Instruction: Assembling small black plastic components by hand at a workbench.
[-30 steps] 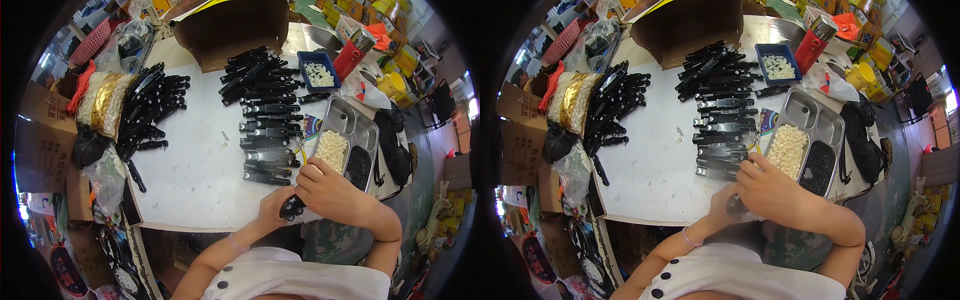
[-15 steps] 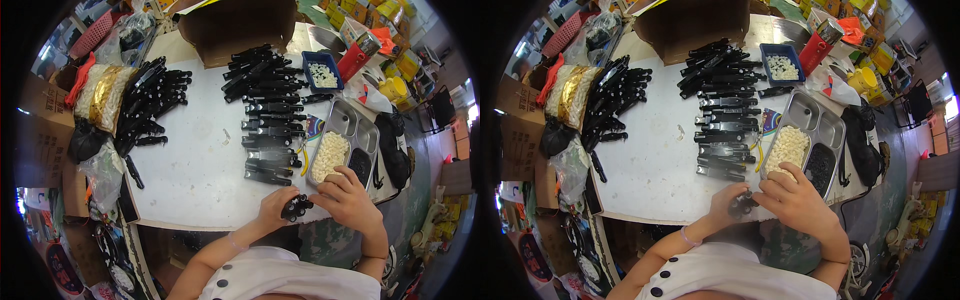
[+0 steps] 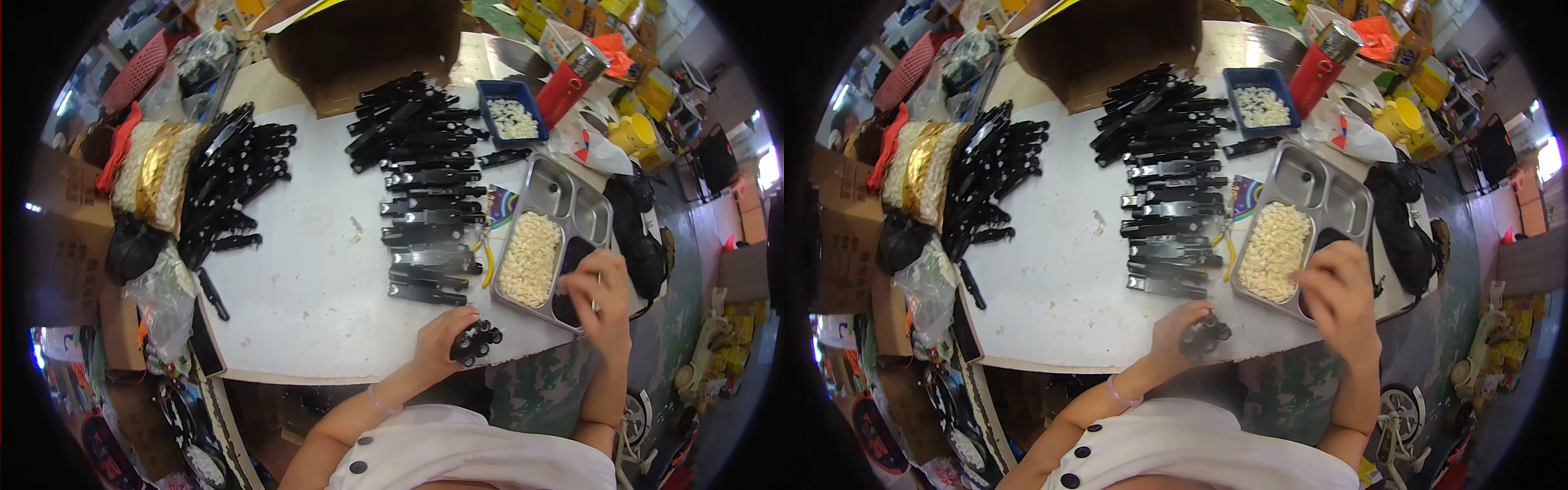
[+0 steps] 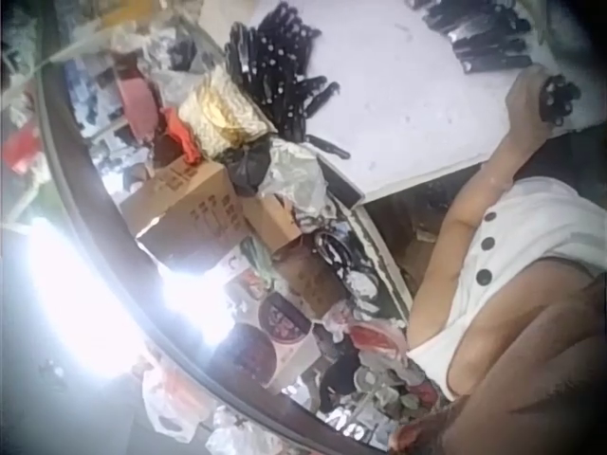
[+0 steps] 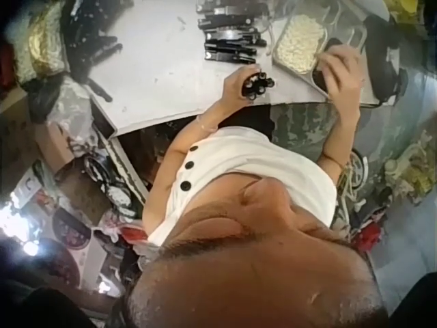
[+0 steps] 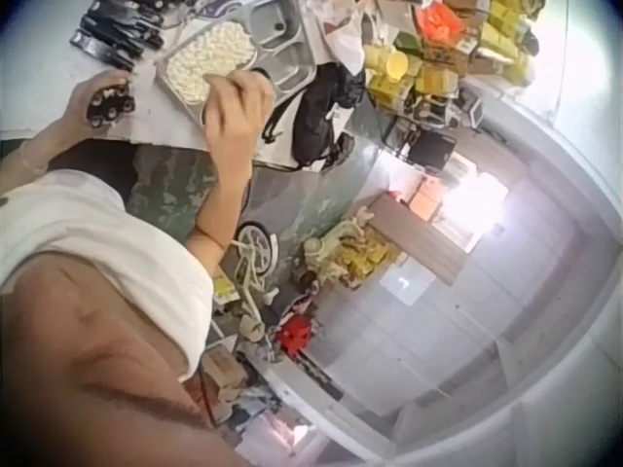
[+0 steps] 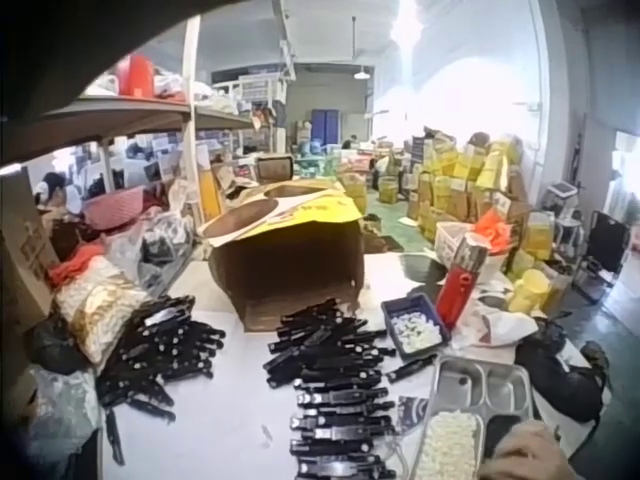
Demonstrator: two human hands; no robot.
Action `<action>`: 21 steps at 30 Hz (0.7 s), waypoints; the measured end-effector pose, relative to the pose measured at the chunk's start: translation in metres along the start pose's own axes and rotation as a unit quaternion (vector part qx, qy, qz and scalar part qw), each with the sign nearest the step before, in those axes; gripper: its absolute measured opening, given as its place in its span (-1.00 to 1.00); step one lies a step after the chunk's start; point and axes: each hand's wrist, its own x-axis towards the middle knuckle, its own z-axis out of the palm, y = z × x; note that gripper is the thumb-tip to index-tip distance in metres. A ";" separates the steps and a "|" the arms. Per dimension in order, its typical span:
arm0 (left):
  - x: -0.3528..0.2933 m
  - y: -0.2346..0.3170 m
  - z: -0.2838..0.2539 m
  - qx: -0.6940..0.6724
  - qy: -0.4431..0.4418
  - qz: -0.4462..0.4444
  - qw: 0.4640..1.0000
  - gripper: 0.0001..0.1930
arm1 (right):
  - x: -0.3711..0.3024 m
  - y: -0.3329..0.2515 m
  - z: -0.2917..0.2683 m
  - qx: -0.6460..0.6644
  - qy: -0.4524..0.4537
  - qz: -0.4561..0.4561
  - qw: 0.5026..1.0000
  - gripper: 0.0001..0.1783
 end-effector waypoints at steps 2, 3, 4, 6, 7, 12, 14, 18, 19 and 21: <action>0.001 0.002 0.000 0.020 0.006 -0.010 1.000 -0.33 | -0.018 0.019 0.000 -0.028 0.039 0.109 0.993 -0.81; 0.002 0.005 -0.001 0.012 0.002 -0.006 1.000 -0.33 | -0.026 0.030 0.004 -0.075 0.032 0.137 0.987 -0.84; 0.003 0.007 -0.002 0.010 0.010 -0.019 1.000 -0.36 | -0.035 0.041 0.010 -0.122 0.025 0.165 0.978 -0.85; 0.004 0.008 0.001 0.002 0.025 -0.034 0.999 -0.42 | -0.056 0.057 0.021 -0.134 -0.018 0.170 0.976 -0.85; 0.004 0.007 0.001 -0.001 0.021 -0.033 0.999 -0.42 | -0.064 0.063 0.027 -0.134 -0.062 0.167 0.975 -0.84; 0.001 0.001 -0.001 0.008 -0.002 -0.008 1.000 -0.31 | -0.075 0.071 0.042 -0.167 -0.064 0.167 0.970 -0.85; 0.000 0.000 0.000 -0.001 -0.001 -0.014 1.000 -0.30 | -0.075 0.072 0.044 -0.167 -0.066 0.164 0.970 -0.85; 0.000 0.000 0.002 0.004 0.013 -0.009 1.000 -0.31 | -0.076 0.072 0.046 -0.144 -0.069 0.153 0.975 -0.85; 0.000 0.000 0.002 0.007 0.014 -0.009 1.000 -0.31 | -0.076 0.071 0.045 -0.144 -0.069 0.154 0.975 -0.85; -0.001 -0.001 0.002 0.004 0.012 -0.010 1.000 -0.31 | -0.077 0.069 0.044 -0.136 -0.082 0.163 0.974 -0.85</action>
